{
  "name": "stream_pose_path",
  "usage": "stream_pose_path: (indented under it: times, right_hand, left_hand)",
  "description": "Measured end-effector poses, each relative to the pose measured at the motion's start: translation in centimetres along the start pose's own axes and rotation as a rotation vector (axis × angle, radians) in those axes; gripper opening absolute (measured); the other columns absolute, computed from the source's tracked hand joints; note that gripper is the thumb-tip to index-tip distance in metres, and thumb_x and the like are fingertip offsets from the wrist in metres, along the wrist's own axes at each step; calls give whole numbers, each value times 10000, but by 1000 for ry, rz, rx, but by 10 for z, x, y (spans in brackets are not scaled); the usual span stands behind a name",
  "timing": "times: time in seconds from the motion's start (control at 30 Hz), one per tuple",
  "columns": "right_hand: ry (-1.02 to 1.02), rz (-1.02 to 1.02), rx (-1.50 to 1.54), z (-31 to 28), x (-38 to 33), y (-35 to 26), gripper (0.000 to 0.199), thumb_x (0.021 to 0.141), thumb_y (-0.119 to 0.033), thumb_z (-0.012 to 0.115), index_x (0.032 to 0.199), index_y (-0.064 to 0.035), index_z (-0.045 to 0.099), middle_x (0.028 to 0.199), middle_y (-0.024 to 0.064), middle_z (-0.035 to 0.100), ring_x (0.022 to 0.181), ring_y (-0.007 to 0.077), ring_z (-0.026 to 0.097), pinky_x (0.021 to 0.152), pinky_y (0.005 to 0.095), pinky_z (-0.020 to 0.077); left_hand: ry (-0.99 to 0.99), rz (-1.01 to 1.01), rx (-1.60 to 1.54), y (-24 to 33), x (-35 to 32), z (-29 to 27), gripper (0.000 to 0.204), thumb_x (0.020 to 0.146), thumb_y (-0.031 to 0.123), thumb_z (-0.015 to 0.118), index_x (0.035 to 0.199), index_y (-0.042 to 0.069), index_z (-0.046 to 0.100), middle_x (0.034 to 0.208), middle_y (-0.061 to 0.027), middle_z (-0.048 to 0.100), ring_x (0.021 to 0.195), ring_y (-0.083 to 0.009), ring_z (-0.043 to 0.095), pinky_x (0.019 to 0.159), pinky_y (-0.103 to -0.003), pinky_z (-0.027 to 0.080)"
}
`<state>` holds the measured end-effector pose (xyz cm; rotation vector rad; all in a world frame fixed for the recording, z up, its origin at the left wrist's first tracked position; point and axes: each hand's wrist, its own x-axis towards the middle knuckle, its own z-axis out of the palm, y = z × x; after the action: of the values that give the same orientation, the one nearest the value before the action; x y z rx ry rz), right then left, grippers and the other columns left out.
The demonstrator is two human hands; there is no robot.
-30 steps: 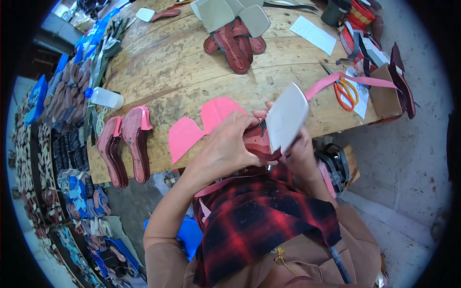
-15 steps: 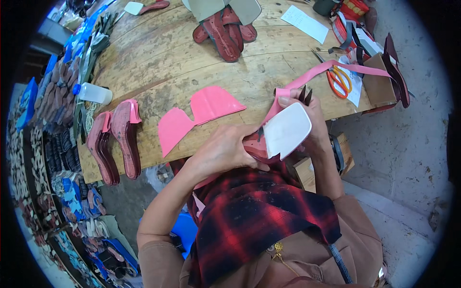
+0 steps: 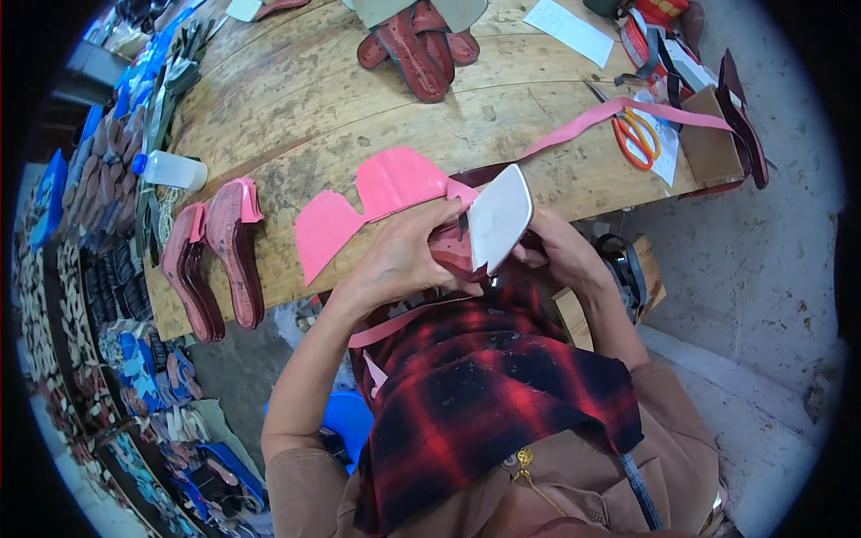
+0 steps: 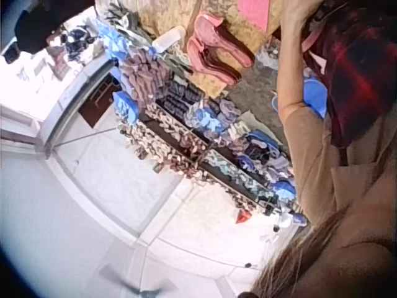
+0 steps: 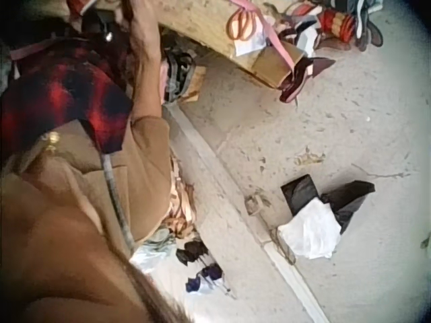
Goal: The person assembles pink slipper sandals by hand. They repeatedly pick up a pink sole, place a white insole on it, and then attach a pink strap to the sole. The person handles the components one at a time, pressing them together to form the finished slipper.
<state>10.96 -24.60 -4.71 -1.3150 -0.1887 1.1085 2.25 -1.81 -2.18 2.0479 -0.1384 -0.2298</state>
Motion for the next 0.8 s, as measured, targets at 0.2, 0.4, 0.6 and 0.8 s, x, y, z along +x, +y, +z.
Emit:
stream_pose_path:
  times: [0.2,0.4,0.6,0.8]
  right_hand:
    - [-146,21,319,-1,18,18,338,960,-243,528,1251,-74,509,941,-2,647,635,22,555,435,170,349]
    - [-162,89,331,8,18,2,408,908,-182,609,1285,-73,496,1014,2,666,680,3,592,450,153,400]
    - [-123,-62,170,5,15,-13,368,926,-164,603,1278,-100,516,1003,-14,664,601,-19,497,416,153,290]
    - [-165,-40,195,-4,20,-1,411,929,-185,603,1305,-69,485,1003,-21,645,584,-23,486,409,144,291]
  left_hand:
    - [-156,45,118,7,-15,-4,902,556,267,868,1337,6,500,1271,-201,586,1191,-350,554,1015,-406,443]
    - [-172,94,117,6,-16,-8,866,568,229,848,1335,14,507,1244,-199,599,1172,-354,562,1004,-405,449]
    - [-114,69,60,11,-12,-5,859,566,162,817,1350,21,496,1237,-184,607,1151,-344,578,997,-403,456]
    - [-165,103,71,7,-10,-7,876,545,156,816,1354,36,503,1236,-187,609,1166,-341,570,999,-400,452]
